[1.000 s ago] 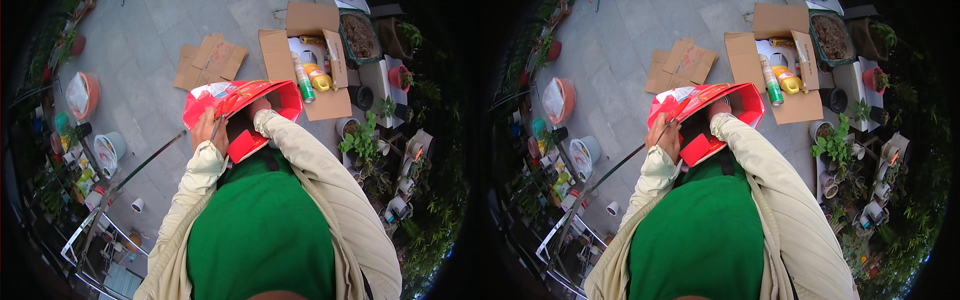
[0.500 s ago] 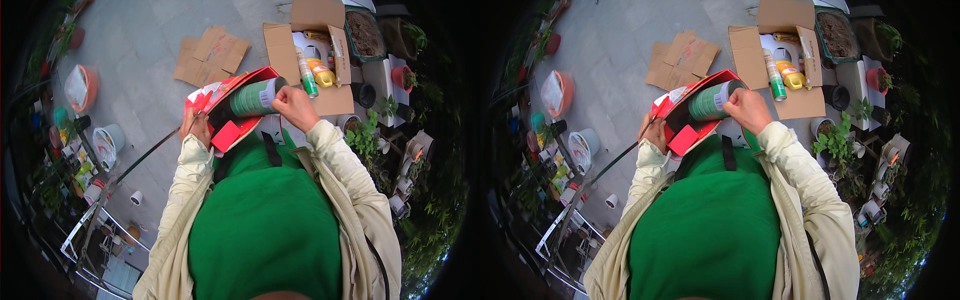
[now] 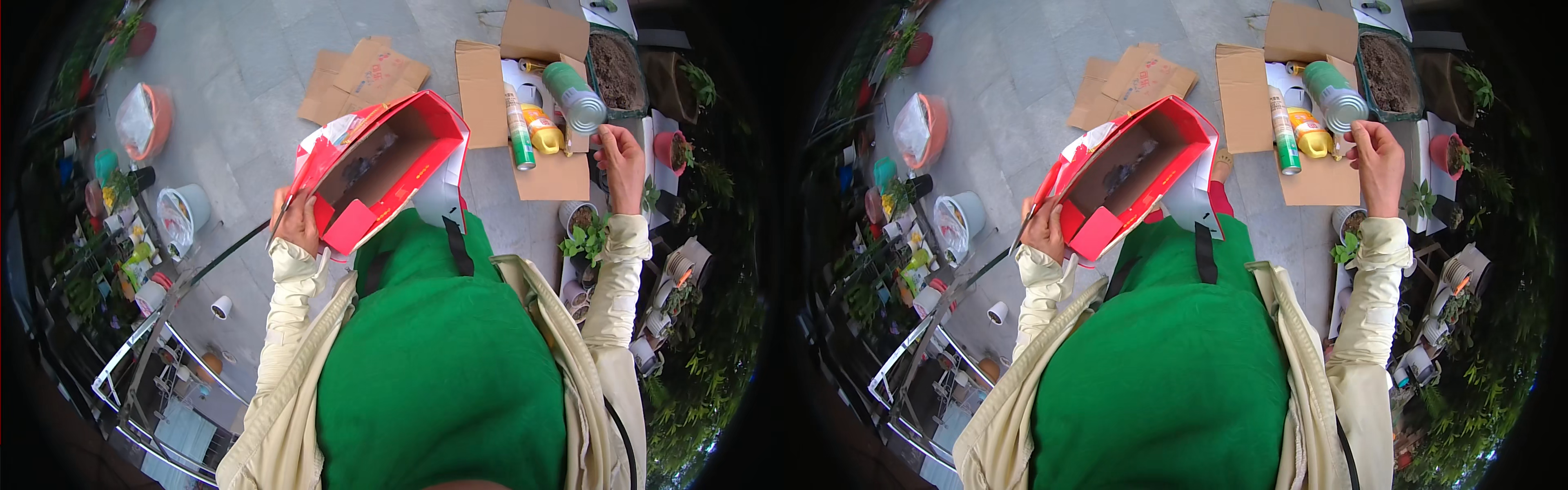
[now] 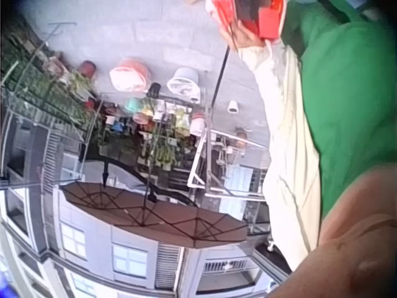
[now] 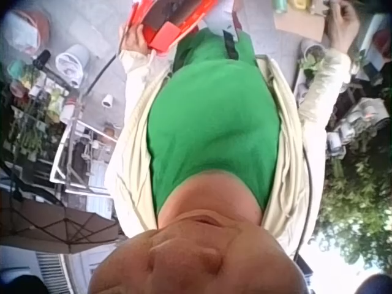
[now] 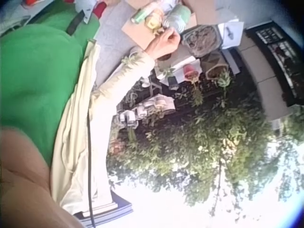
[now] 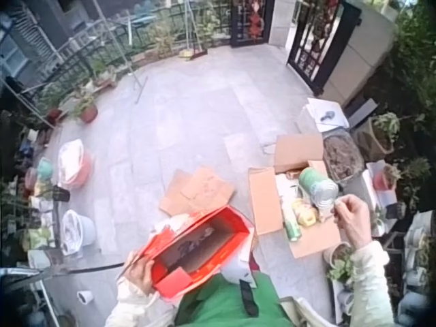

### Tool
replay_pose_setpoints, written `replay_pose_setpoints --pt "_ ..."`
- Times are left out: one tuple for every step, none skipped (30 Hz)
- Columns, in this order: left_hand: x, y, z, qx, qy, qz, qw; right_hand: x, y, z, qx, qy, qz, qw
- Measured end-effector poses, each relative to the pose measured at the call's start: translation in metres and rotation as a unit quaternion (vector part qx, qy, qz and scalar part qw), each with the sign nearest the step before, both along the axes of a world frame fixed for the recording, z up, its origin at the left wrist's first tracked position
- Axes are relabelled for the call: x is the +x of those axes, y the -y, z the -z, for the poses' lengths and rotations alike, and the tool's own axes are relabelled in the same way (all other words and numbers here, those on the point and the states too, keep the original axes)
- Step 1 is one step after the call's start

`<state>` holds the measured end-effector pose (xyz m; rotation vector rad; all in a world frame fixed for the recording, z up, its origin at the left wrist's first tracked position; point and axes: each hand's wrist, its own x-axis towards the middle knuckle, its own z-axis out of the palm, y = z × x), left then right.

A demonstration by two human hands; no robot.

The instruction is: Cutting and disassembling various cardboard boxes using a pair of scissors.

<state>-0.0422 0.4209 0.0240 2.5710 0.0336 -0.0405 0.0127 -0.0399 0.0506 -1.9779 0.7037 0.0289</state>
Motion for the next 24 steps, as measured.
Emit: replay_pose_setpoints --pt "0.001 0.0 -0.003 -0.007 0.013 0.003 1.0 -0.001 -0.005 0.004 0.021 -0.017 0.0 1.0" --pt "0.002 0.001 -0.006 -0.02 0.014 0.001 1.0 -0.002 -0.011 0.008 0.02 -0.037 -0.03 0.999" --pt "0.002 0.002 -0.009 -0.014 0.026 0.007 1.0 -0.003 -0.02 0.012 0.027 -0.047 -0.055 0.997" --pt "0.002 0.003 -0.012 -0.018 0.022 -0.005 1.0 -0.006 -0.03 0.016 0.02 -0.06 -0.066 0.996" --pt "0.003 0.004 -0.014 -0.028 0.008 -0.025 0.999 -0.01 -0.042 0.019 0.055 -0.055 -0.059 0.995" --pt "0.004 0.004 -0.017 -0.022 0.021 -0.021 0.999 -0.013 -0.054 0.022 0.09 -0.026 -0.066 0.993" --pt "0.004 0.005 -0.019 -0.029 0.024 -0.022 0.999 -0.014 -0.063 0.024 0.09 -0.036 -0.074 0.992" --pt "0.005 0.005 -0.021 -0.04 0.014 -0.032 0.999 -0.016 -0.073 0.025 0.088 -0.049 -0.069 0.992" --pt "0.005 0.006 -0.022 -0.036 0.028 -0.025 0.999 -0.018 -0.082 0.025 0.1 -0.046 -0.086 0.99" --pt "0.005 0.006 -0.023 -0.04 0.027 -0.027 0.998 -0.019 -0.09 0.024 0.105 -0.054 -0.089 0.989" --pt "0.005 0.005 -0.024 -0.047 0.013 -0.037 0.998 -0.02 -0.098 0.022 0.094 -0.057 -0.121 0.987" --pt "0.005 0.005 -0.025 -0.046 0.027 -0.031 0.998 -0.021 -0.107 0.02 0.108 -0.036 -0.14 0.984" --pt "0.006 0.005 -0.025 -0.051 0.036 -0.026 0.998 -0.024 -0.118 0.017 0.073 0.021 -0.178 0.981" --pt "0.006 0.005 -0.025 -0.06 0.035 -0.025 0.997 -0.027 -0.129 0.013 0.036 0.068 -0.21 0.975" --pt "0.006 0.005 -0.025 -0.058 0.047 -0.022 0.997 -0.03 -0.136 0.007 0.038 0.055 -0.245 0.967" --pt "0.007 0.005 -0.026 -0.06 0.046 -0.021 0.997 -0.031 -0.143 0.003 0.038 0.064 -0.252 0.965" --pt "0.007 0.006 -0.026 -0.061 0.035 -0.027 0.997 -0.031 -0.15 -0.001 -0.017 0.084 -0.337 0.937" --pt "0.008 0.006 -0.026 -0.061 0.045 -0.022 0.997 -0.032 -0.157 -0.003 -0.071 0.103 -0.418 0.9" --pt "0.009 0.007 -0.027 -0.062 0.05 -0.021 0.997 -0.034 -0.167 -0.004 -0.072 0.104 -0.418 0.899" --pt "0.009 0.009 -0.027 -0.062 0.044 -0.023 0.997 -0.035 -0.176 -0.003 -0.092 0.132 -0.469 0.868" --pt "0.01 0.011 -0.028 -0.063 0.057 -0.02 0.996 -0.036 -0.187 -0.001 -0.112 0.161 -0.517 0.833" --pt "0.011 0.012 -0.03 -0.068 0.048 -0.021 0.996 -0.038 -0.199 0.002 -0.114 0.162 -0.517 0.833" --pt "0.012 0.014 -0.031 -0.078 0.031 -0.024 0.996 -0.041 -0.211 0.007 -0.131 0.153 -0.541 0.816" --pt "0.013 0.016 -0.033 -0.073 0.042 -0.022 0.996 -0.042 -0.222 0.012 -0.156 0.104 -0.579 0.794"
